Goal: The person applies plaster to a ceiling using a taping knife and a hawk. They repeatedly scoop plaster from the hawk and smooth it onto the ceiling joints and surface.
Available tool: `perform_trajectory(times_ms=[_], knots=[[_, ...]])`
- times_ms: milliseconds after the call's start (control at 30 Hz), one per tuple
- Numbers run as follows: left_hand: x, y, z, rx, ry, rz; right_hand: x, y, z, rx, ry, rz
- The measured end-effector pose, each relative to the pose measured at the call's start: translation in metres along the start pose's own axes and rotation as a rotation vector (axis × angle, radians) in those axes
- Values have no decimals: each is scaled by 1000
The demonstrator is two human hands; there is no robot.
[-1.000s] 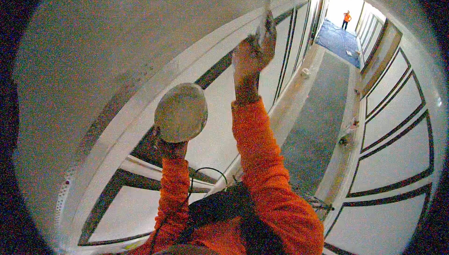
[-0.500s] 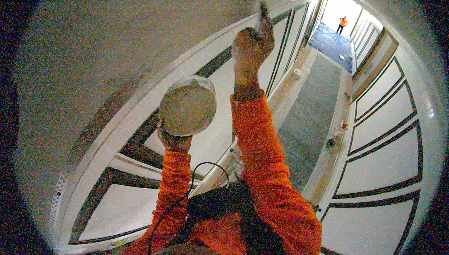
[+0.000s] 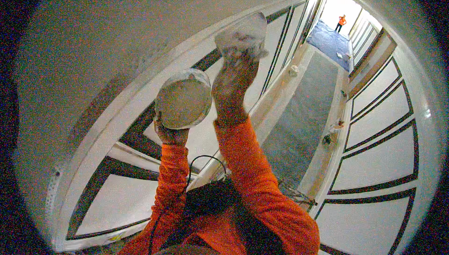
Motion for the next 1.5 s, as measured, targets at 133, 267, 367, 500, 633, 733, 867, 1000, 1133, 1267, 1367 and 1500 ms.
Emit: perform_trajectory(times_ms=[133,267,367,500,633,733,867,1000,1133,1267,1367,1500], knots=[[-22,-2,-15,6,-73,33,-35,-13,-13,112,-16,10],[-46,6,-27,43,-106,36,-44,-54,-119,258,-183,288],[-70,23,-37,-26,-138,-8,-29,-72,-174,276,-63,-819],[-106,32,-67,-67,-194,12,-15,-73,-188,563,-266,-584],[-131,38,-110,-87,-311,17,-18,-31,-152,703,-573,-868],[-131,43,-136,-156,-322,75,-8,-40,-132,927,-640,-894],[-103,27,-167,-140,-373,85,-13,-85,-153,1411,-659,-830],[-97,37,-168,-251,-521,124,-92,-82,-190,1709,-902,-913],[-89,51,-172,-270,-609,176,-98,-87,-206,1956,-147,-962],[-87,63,-195,-365,-739,41,-112,-88,-225,1990,-237,-1015],[-82,44,-194,-338,-897,239,-133,-91,-245,1936,-416,-1190],[-83,58,-211,-425,-901,110,-77,-112,-292,2147,-77,-646]])
Point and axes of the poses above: each hand's wrist, its own z-axis towards the middle knuckle, its own y-axis out of the back of the hand, x = y × z, the point moved 9 cm from there along z, towards the middle knuckle, and after that the axes turned 4 degrees about -y, right-handed, at the moved point
